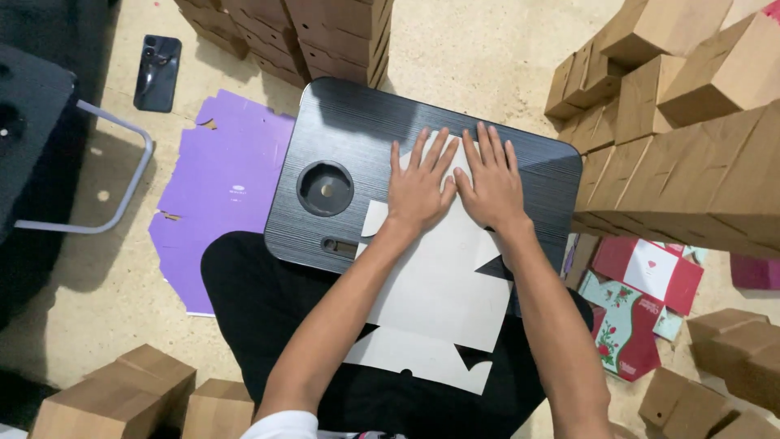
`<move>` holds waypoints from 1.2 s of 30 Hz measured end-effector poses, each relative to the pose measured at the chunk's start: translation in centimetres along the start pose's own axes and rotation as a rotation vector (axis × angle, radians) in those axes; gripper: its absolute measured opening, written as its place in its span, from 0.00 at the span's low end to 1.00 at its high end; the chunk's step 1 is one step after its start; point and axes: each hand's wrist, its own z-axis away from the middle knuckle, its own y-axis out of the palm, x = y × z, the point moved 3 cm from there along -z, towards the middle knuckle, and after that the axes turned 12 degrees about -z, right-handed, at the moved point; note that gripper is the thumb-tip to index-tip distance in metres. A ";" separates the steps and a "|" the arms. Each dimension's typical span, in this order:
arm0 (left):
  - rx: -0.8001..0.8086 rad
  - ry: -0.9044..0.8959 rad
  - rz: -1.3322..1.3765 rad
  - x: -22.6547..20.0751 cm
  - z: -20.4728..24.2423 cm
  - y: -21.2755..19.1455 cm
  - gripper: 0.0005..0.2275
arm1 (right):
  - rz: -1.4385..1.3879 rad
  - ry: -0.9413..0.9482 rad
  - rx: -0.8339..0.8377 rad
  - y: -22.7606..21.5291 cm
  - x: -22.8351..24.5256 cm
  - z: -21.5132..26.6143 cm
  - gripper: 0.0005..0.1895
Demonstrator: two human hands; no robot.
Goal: The person assembles a flat-pack cardboard box by folding along pre-scored lines and tucking flaps to form a closed container. They repeat the process with a second identical box, placing the finished units aside.
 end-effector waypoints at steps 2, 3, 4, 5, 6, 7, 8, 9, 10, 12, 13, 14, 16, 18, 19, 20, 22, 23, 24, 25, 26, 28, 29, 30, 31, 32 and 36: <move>0.009 -0.005 0.005 0.0 0.3 -0.7 0.29 | -0.005 0.046 0.003 -0.6 -0.2 1.1 0.35; 0.013 -0.016 0.007 0.0 0.4 -1.1 0.29 | -0.010 0.083 0.005 -0.9 -0.3 1.6 0.35; 0.018 -0.002 0.010 -0.1 0.4 -1.2 0.29 | -0.010 0.098 0.003 -1.1 -0.7 2.2 0.35; 0.014 -0.008 0.001 -0.2 0.4 -1.3 0.29 | -0.012 0.127 0.008 -1.2 -1.2 2.7 0.35; 0.008 -0.018 -0.010 -0.1 0.4 -1.5 0.29 | -0.015 0.151 0.012 -1.3 -1.5 3.1 0.35; 0.011 -0.007 -0.010 -0.4 0.5 -1.4 0.29 | -0.016 0.162 0.009 -1.4 -2.1 3.8 0.35; 0.021 -0.023 -0.004 -0.3 0.5 -1.5 0.29 | -0.023 0.151 0.006 -1.5 -2.5 4.2 0.36; 0.032 -0.040 0.003 -0.2 0.5 -1.5 0.29 | -0.031 0.141 0.002 -1.5 -2.9 4.6 0.36; 0.032 -0.031 -0.005 -0.2 0.4 -1.7 0.29 | -0.037 0.147 -0.005 -1.5 -3.3 4.8 0.36; 0.038 -0.052 0.008 -0.3 0.5 -2.1 0.30 | -0.055 0.137 -0.036 -1.5 -4.2 5.5 0.37; 0.042 -0.042 0.003 -0.3 0.5 -2.0 0.30 | -0.061 0.147 -0.040 -1.4 -4.2 5.5 0.37; 0.046 -0.049 0.006 -0.3 0.5 -1.9 0.31 | -0.099 0.122 -0.067 -1.6 -4.3 5.6 0.36; 0.052 -0.047 0.007 -0.6 0.5 -2.0 0.32 | -0.139 0.105 -0.099 -1.7 -4.7 6.0 0.36; 0.077 -0.071 -0.005 -0.6 0.6 -2.5 0.36 | -0.295 0.057 -0.219 -1.9 -5.1 6.2 0.26; 0.075 -0.064 -0.011 -0.8 0.5 -2.7 0.36 | -0.298 0.061 -0.227 -1.9 -5.3 6.3 0.26; 0.089 -0.068 -0.002 -0.8 0.5 -2.8 0.38 | -0.309 0.038 -0.235 -1.9 -5.4 6.4 0.26; 0.099 -0.064 -0.002 -0.9 0.5 -2.9 0.40 | -0.323 0.017 -0.256 -1.9 -5.3 6.5 0.25; 0.093 -0.068 0.013 -0.9 0.5 -2.8 0.41 | -0.211 -0.010 -0.221 -1.9 -4.8 6.5 0.29; 0.093 -0.067 0.026 -0.9 0.6 -2.7 0.42 | -0.103 -0.030 -0.186 -1.7 -4.4 6.7 0.33; 0.094 -0.053 0.016 -0.7 0.1 -2.9 0.42 | -0.110 -0.019 -0.197 -1.8 -4.2 6.1 0.33; 0.101 -0.057 0.024 -0.8 0.3 -2.9 0.43 | -0.082 -0.033 -0.149 -1.7 -4.1 6.2 0.34; 0.104 -0.061 0.033 -0.9 0.5 -3.0 0.43 | -0.054 -0.047 -0.102 -1.5 -4.0 6.3 0.35; 0.105 -0.064 0.040 -1.0 0.5 -3.1 0.43 | -0.051 -0.031 -0.083 -1.4 -4.1 6.3 0.35; 0.103 -0.075 0.047 -0.9 0.6 -3.2 0.44 | -0.048 -0.022 -0.061 -1.3 -4.1 6.1 0.34; 0.099 -0.081 0.048 -0.9 0.3 -3.3 0.44 | -0.046 -0.029 -0.061 -1.7 -3.9 5.9 0.34; 0.089 -0.079 0.071 -0.9 0.5 -3.2 0.43 | -0.066 -0.011 -0.061 -1.9 -3.7 6.0 0.33; 0.047 -0.069 0.097 -0.8 0.5 -2.6 0.42 | -0.112 0.025 -0.069 -2.4 -3.4 6.1 0.30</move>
